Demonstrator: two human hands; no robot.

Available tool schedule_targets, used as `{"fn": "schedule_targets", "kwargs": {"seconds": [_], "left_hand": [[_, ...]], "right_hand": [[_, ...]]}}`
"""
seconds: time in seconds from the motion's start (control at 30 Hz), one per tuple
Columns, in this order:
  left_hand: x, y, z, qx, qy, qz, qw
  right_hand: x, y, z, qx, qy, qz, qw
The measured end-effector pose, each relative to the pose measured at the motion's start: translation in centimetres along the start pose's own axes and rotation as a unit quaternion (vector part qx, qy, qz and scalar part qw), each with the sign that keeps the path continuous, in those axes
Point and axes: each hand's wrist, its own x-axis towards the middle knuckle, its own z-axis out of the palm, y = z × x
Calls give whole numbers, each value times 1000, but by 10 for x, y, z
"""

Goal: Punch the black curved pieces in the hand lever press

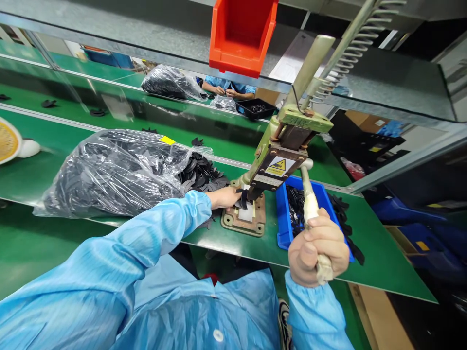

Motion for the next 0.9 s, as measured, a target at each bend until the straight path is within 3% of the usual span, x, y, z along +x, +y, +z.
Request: {"fn": "schedule_targets", "kwargs": {"seconds": [0.1,0.2,0.3,0.37,0.43,0.5,0.53,0.57,0.6,0.7,0.77,0.9], "left_hand": [[1,-1,3,0,9,-9,1000],[0,-2,4,-16,3,-13,1000],[-11,-4,3,-79,11,-5,997],[-27,-6,1,-126,26,15,992],[-50,-8,-2,-163,38,35,985],[-77,-8,-6,-191,39,48,980],[-90,-8,-6,-201,33,53,978],[-103,-7,-6,-208,25,58,976],[-114,-6,-6,-213,17,64,975],[-139,-3,2,-212,-12,85,973],[-149,-3,8,-200,-27,91,975],[-157,-4,19,-165,-38,90,981]], "right_hand": [[18,-3,7,7,9,-2,1000],[62,-4,18,28,5,-1,1000],[110,2,24,51,-55,25,997],[122,8,21,46,-86,45,994],[107,13,13,9,-68,62,996],[67,12,6,-43,-69,117,990],[41,8,3,-57,-111,170,978],[15,3,2,-44,-221,234,946],[-9,-4,3,-27,-286,262,921],[-61,-26,11,11,-369,301,879],[-75,-34,17,20,-372,310,875],[-76,-40,18,31,-355,308,882]]}}
